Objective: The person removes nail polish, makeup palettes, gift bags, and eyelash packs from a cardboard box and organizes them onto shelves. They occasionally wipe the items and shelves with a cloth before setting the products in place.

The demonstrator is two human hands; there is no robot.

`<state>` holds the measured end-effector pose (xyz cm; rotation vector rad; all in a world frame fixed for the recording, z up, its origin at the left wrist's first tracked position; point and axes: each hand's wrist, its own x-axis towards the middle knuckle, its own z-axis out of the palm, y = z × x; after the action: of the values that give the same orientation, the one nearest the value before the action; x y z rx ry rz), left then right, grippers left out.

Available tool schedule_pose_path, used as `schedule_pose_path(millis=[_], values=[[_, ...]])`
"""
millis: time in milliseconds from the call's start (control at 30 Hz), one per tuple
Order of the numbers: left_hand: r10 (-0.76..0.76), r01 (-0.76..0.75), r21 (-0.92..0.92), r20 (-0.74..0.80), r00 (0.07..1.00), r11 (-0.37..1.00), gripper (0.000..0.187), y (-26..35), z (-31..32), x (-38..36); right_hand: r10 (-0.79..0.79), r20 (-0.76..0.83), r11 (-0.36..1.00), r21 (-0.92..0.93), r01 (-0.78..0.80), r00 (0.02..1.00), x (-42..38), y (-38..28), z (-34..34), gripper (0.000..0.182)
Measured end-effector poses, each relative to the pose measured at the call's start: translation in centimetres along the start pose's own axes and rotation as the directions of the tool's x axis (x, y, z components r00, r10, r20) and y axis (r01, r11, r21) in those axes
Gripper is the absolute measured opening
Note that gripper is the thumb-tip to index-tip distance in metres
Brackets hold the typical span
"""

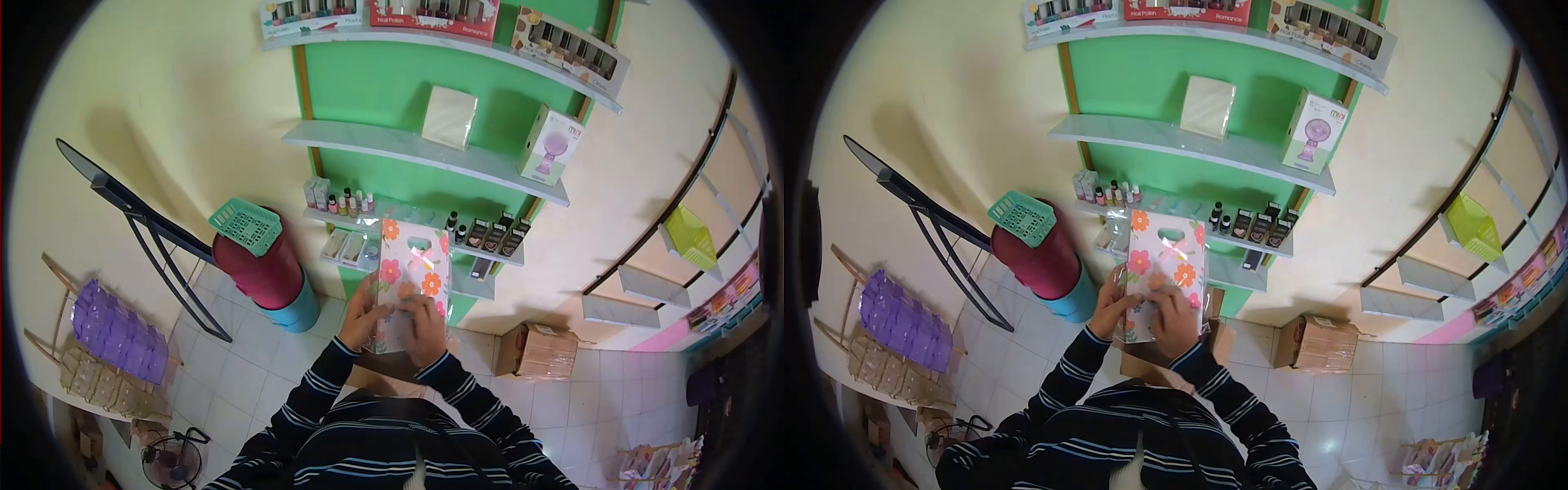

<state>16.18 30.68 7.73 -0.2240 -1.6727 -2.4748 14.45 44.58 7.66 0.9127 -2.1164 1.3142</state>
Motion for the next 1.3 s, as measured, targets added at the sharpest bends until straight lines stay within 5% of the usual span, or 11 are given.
schedule_pose_path(millis=[167,367,500,567,667,767,867,933,1000,1100,1300], values=[[0.056,-0.056,-0.009,-0.030,0.998,0.998,0.062,1.9,0.1,0.4,0.110,-0.114,0.993,0.044,-0.105,0.987,4.3,2.6,0.0,0.016],[0.037,-0.036,0.010,-0.058,0.998,0.999,0.064,2.8,-3.8,1.5,-0.206,0.038,0.979,0.005,0.206,0.978,6.3,-0.9,2.4,0.010],[0.287,-0.273,0.096,-0.181,0.941,0.957,0.064,5.9,-6.2,4.0,0.272,-0.369,0.959,0.184,-0.217,0.889,14.8,2.2,-1.4,0.024],[0.241,-0.234,0.068,-0.111,0.964,0.970,0.063,7.3,-8.5,5.1,0.147,-0.496,0.978,-0.057,-0.201,0.856,21.1,6.7,-3.5,0.039],[0.363,-0.338,0.146,-0.209,0.908,0.930,0.058,9.4,-9.9,7.5,0.162,-0.563,0.953,-0.126,-0.277,0.811,27.2,14.7,-3.5,0.049],[0.330,-0.297,0.179,-0.195,0.924,0.938,0.054,11.8,-10.8,10.0,0.420,-0.353,0.907,0.133,-0.399,0.836,30.1,17.0,-3.6,0.056],[0.399,-0.374,0.181,-0.135,0.907,0.910,0.048,12.4,-11.7,13.8,0.506,-0.160,0.858,0.194,-0.476,0.848,29.7,16.3,-4.8,0.052],[0.416,-0.391,0.177,-0.134,0.899,0.903,0.044,13.5,-10.3,15.9,0.256,-0.286,0.956,0.218,-0.197,0.923,27.5,15.1,-5.8,0.045],[0.380,-0.358,0.176,-0.113,0.918,0.917,0.045,13.5,-9.8,18.8,0.237,-0.409,0.971,0.130,-0.200,0.882,23.8,10.8,-7.4,0.037],[0.358,-0.343,0.164,-0.066,0.931,0.925,0.046,12.2,-9.1,23.6,0.385,-0.348,0.887,0.394,-0.239,0.855,18.0,6.5,-10.2,0.030],[0.312,-0.303,0.144,-0.047,0.949,0.942,0.048,10.2,-5.2,29.5,0.488,-0.371,0.858,0.373,-0.354,0.790,8.3,1.3,-15.5,0.036]])
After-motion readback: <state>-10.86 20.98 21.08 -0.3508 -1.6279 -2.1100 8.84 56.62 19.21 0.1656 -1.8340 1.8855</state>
